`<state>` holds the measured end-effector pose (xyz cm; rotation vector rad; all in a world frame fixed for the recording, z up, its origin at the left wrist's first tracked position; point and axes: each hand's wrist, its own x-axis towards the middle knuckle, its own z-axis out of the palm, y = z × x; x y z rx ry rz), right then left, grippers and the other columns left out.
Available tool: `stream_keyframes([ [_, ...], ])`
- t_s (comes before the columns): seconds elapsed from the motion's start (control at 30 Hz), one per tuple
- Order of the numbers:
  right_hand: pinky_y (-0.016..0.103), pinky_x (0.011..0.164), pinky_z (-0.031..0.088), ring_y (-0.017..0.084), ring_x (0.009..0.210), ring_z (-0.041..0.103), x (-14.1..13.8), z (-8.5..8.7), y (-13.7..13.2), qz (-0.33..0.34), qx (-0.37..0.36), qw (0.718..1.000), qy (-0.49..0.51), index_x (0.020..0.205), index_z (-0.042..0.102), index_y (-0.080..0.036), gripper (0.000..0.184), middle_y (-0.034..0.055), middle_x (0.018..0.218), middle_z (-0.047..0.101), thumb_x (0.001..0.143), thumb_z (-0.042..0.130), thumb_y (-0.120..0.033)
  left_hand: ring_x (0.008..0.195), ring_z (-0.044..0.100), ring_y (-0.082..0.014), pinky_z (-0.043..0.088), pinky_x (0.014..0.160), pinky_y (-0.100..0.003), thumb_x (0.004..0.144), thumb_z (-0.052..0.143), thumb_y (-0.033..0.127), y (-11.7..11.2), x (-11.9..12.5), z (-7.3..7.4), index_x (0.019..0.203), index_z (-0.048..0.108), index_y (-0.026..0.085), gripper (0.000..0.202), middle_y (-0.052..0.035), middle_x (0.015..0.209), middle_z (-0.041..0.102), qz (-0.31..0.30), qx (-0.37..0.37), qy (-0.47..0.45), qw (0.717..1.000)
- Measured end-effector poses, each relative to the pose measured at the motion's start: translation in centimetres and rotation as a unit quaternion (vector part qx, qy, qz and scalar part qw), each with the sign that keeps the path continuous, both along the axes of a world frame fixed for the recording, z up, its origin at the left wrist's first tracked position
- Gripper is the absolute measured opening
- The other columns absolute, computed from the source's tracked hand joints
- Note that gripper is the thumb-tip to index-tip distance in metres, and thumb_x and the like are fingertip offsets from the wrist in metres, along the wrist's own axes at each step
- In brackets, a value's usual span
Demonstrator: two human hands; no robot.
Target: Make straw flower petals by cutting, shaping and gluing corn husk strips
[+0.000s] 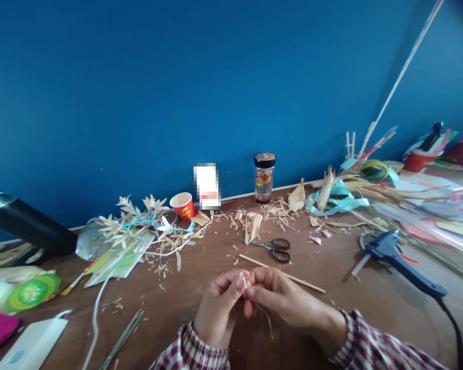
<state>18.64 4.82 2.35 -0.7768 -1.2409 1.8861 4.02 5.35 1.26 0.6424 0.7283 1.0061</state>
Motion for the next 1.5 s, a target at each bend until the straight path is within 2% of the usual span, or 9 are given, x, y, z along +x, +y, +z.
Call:
stream_keyframes([
  [0.1,0.02,0.064,0.039,0.007,0.06,0.052,-0.3,-0.3,0.1,0.007,-0.03,0.999,0.043,0.079,0.06,-0.011,0.028,0.0007,0.067,0.061,0.081,0.057,-0.039,0.044,0.052,-0.0076,0.044,0.047,-0.023,0.066,0.072,0.026,0.1,0.0,-0.2,0.077,0.067,0.013,0.017,-0.0006,0.063,0.061,-0.003,0.006,-0.018,1.0],
  [0.2,0.02,0.063,0.039,0.007,0.059,0.051,-0.3,-0.4,0.1,0.01,-0.049,0.996,0.079,0.079,0.06,-0.011,0.027,0.001,0.066,0.06,0.081,0.057,-0.038,0.045,0.054,-0.0104,0.047,0.048,-0.026,0.069,0.07,0.028,0.2,-0.1,-0.2,0.077,0.067,0.013,0.017,-0.0009,0.057,0.059,-0.035,0.026,-0.029,0.999],
  [0.63,0.022,0.064,0.04,0.008,0.059,0.053,-0.2,-0.6,0.0,0.032,-0.04,0.996,0.074,0.08,0.058,-0.011,0.029,0.0028,0.067,0.061,0.08,0.058,-0.039,0.038,0.052,-0.0104,0.038,0.043,-0.02,0.073,0.064,0.032,0.4,-0.3,0.0,0.057,0.054,0.013,0.027,-0.0008,0.04,0.055,-0.087,0.025,0.003,0.996],
  [0.77,0.023,0.064,0.04,0.009,0.062,0.053,0.4,-0.2,0.3,0.031,0.032,0.998,-0.034,0.082,0.058,-0.012,0.028,0.0022,0.069,0.061,0.082,0.054,-0.04,0.039,0.049,-0.0078,0.033,0.043,-0.018,0.07,0.067,0.033,0.5,-0.4,0.1,0.057,0.053,0.013,0.028,0.0016,0.042,0.052,-0.072,0.021,0.036,0.997],
  [0.87,0.021,0.059,0.038,0.009,0.063,0.05,1.3,0.2,0.9,-0.055,0.122,0.977,-0.165,0.083,0.061,-0.014,0.021,0.0002,0.072,0.06,0.081,0.057,-0.035,0.039,0.038,-0.0024,0.024,0.04,-0.015,0.065,0.072,0.032,0.5,-0.5,-0.1,0.058,0.055,0.012,0.027,0.0056,0.045,0.045,-0.03,0.0,0.084,0.996],
  [0.93,0.022,0.06,0.038,0.01,0.066,0.051,1.8,0.2,1.3,-0.109,0.15,0.964,-0.189,0.088,0.063,-0.016,0.02,0.0005,0.076,0.061,0.08,0.058,-0.033,0.038,0.032,-0.0012,0.02,0.039,-0.016,0.062,0.074,0.034,0.3,-0.5,-0.2,0.058,0.056,0.012,0.029,0.0075,0.045,0.039,-0.025,-0.009,0.114,0.993],
  [1.03,0.024,0.063,0.041,0.011,0.068,0.053,2.2,0.3,1.6,-0.108,0.126,0.973,-0.158,0.09,0.065,-0.016,0.023,0.002,0.079,0.063,0.079,0.059,-0.035,0.038,0.029,-0.0012,0.018,0.039,-0.017,0.061,0.074,0.038,0.1,-0.4,-0.2,0.057,0.056,0.012,0.032,0.0079,0.044,0.036,-0.048,-0.017,0.125,0.991],
  [1.3,0.024,0.066,0.043,0.01,0.066,0.056,1.9,0.4,1.3,-0.03,0.069,0.996,-0.049,0.078,0.067,-0.014,0.021,0.0008,0.07,0.064,0.073,0.066,-0.034,0.039,0.026,-0.0004,0.016,0.039,-0.017,0.06,0.075,0.036,-0.3,-0.1,0.0,0.057,0.058,0.012,0.029,0.0067,0.047,0.039,-0.098,-0.033,0.096,0.99],
  [1.5,0.021,0.059,0.038,0.008,0.06,0.051,1.8,0.3,1.3,-0.044,0.092,0.992,-0.075,0.073,0.063,-0.012,0.02,-0.0009,0.064,0.059,0.076,0.063,-0.032,0.038,0.03,-0.0006,0.017,0.039,-0.017,0.06,0.075,0.038,-0.4,-0.1,-0.6,0.058,0.059,0.012,0.03,0.0062,0.046,0.042,-0.101,-0.027,0.117,0.988],
])
